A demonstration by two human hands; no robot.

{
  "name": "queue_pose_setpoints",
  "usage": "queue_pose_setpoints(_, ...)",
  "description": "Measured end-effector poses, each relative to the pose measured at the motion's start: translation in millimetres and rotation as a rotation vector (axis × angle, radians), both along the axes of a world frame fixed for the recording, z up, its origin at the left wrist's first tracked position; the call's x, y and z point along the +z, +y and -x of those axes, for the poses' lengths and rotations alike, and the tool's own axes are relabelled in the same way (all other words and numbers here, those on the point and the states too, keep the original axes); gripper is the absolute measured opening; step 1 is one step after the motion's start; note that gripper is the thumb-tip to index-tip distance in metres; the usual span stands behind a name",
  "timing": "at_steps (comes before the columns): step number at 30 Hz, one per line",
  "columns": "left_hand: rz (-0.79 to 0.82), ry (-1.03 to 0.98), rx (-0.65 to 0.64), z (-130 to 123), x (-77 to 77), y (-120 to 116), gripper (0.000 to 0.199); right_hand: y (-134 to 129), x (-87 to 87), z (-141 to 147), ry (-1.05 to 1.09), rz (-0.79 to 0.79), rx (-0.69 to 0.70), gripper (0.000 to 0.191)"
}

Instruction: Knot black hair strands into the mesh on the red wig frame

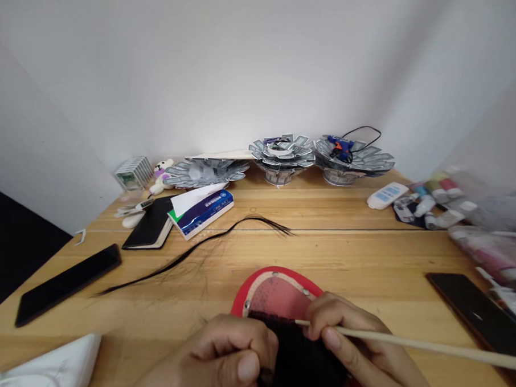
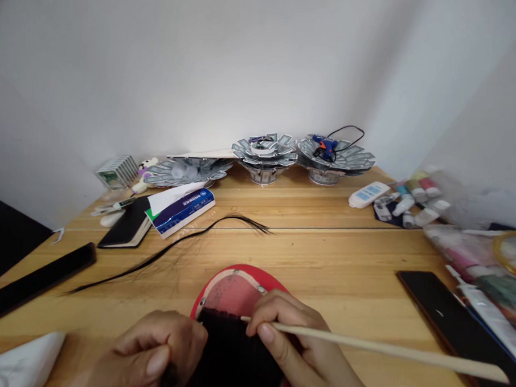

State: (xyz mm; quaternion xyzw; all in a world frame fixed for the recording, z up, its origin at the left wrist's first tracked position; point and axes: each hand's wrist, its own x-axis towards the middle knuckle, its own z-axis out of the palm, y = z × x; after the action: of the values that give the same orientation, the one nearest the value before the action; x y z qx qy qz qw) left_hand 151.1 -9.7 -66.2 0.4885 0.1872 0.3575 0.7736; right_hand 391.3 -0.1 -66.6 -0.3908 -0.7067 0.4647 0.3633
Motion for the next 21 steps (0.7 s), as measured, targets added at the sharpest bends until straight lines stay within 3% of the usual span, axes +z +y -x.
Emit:
queue_pose_setpoints(9,0.006,-0.036,0.163,2,-1.9,10,0.048,2,-5.5,-2,0.04,0.118,-0.012,0.03)
queue_pose_setpoints(17,0.111,-0.015,0.226,5,-10.4,17,0.047,5,-10.1,-7,0.069,0.226,0.01,0.039)
queue_pose_setpoints(21,0.142,0.016,0.223,6,-16.5,21,0.048,8,-8.8,-2,0.108,0.216,-0.059,0.045)
